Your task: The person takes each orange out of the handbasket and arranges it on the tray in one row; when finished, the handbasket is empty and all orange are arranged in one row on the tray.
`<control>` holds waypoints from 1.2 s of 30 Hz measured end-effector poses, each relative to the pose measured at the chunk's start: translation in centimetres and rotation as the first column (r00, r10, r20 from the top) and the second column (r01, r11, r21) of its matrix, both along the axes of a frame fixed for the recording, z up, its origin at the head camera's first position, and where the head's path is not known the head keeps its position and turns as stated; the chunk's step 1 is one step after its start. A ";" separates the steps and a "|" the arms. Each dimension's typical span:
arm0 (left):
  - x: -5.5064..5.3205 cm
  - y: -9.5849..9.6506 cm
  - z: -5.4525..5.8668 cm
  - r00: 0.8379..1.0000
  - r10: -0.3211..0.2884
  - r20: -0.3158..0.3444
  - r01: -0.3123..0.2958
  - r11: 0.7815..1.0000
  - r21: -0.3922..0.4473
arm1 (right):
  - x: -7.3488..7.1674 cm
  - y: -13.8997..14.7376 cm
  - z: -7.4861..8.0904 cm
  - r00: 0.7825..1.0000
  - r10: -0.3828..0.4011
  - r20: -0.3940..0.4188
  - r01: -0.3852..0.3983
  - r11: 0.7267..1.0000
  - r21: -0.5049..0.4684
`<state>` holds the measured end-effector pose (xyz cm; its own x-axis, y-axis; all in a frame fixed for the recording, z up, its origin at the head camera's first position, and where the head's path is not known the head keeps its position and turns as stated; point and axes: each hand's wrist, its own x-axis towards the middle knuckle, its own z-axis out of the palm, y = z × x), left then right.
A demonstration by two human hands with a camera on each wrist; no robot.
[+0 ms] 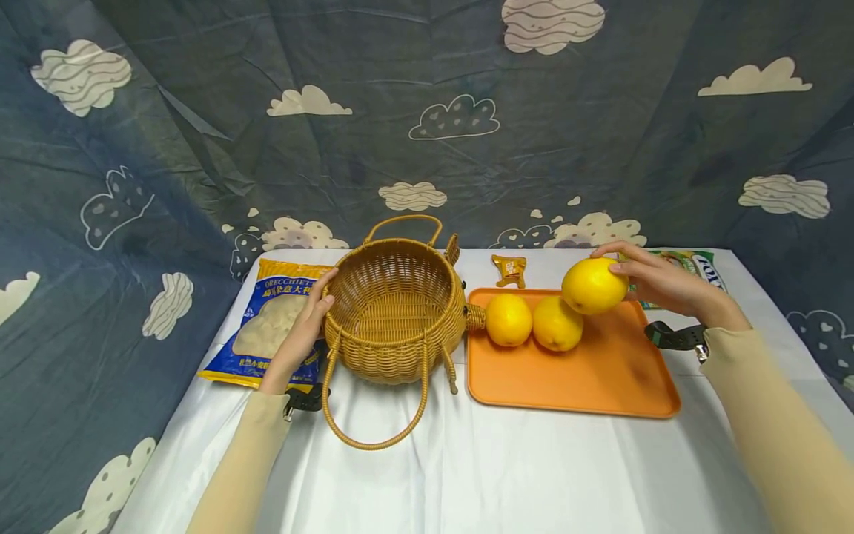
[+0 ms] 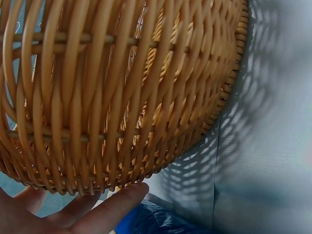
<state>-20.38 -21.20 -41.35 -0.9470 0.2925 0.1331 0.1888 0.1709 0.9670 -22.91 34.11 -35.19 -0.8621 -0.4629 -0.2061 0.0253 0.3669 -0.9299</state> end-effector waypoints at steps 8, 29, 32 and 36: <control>0.0 0.0 0.3 1.000 0.002 -0.002 -0.002 1.000 -0.006 | 1.0 2.4 -2.3 0.994 0.025 0.107 -0.037 0.993 0.113; 0.0 0.2 0.3 0.999 0.009 -0.034 -0.009 1.000 -0.010 | 1.8 2.5 -4.9 0.983 -0.004 0.181 -0.035 0.976 0.216; 0.1 0.3 0.3 0.999 0.009 -0.041 -0.010 1.000 -0.020 | 1.9 2.5 -5.0 0.984 -0.007 0.177 -0.033 0.975 0.219; 0.0 0.2 0.3 0.999 0.010 -0.040 -0.011 1.000 -0.027 | 2.0 2.4 -5.3 0.991 -0.026 0.131 -0.004 0.975 0.224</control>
